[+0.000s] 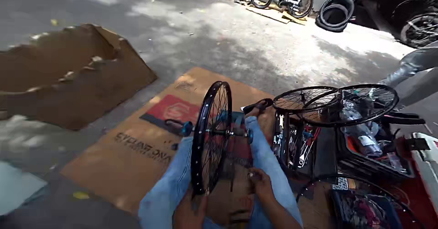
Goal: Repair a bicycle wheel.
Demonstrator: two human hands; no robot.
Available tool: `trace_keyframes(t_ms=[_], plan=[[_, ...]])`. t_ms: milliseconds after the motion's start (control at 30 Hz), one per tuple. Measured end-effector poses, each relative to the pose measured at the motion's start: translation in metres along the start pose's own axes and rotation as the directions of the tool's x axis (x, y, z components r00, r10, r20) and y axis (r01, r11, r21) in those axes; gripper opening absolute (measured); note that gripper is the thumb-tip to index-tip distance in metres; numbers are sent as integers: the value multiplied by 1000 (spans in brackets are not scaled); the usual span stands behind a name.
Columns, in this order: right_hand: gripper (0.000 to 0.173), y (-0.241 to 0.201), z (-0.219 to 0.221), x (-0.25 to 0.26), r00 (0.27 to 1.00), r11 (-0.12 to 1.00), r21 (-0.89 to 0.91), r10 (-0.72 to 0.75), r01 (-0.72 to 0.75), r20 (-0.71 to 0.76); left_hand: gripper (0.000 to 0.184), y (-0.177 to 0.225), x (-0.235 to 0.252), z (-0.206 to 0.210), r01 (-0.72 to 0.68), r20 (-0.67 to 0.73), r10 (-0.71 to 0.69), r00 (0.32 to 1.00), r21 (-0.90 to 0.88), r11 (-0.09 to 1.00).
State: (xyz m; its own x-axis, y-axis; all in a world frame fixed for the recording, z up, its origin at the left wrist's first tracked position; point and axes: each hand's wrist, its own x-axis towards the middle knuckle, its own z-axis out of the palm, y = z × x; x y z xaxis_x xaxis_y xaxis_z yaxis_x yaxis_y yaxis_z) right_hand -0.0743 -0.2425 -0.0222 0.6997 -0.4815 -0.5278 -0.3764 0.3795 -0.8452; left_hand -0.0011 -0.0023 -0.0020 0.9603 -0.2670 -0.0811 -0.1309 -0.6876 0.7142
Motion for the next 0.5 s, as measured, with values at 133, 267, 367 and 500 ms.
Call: trace_keyframes(t_ms=[133,267,367,500], plan=[[36,24,24,26,986,988,1,157,-157,-58,58,-5,-6,8,48,-81,-42,996,64,997],[46,47,37,58,976,973,-92,202,-209,-81,53,-10,-13,11,78,-100,-68,993,108,991],[48,74,45,91,972,955,-191,207,-225,-112,57,-15,-10,13,130,-21,-129,991,142,981],[53,103,50,110,962,900,-343,267,-269,-55,51,-14,-8,17,210,82,-233,969,221,952]])
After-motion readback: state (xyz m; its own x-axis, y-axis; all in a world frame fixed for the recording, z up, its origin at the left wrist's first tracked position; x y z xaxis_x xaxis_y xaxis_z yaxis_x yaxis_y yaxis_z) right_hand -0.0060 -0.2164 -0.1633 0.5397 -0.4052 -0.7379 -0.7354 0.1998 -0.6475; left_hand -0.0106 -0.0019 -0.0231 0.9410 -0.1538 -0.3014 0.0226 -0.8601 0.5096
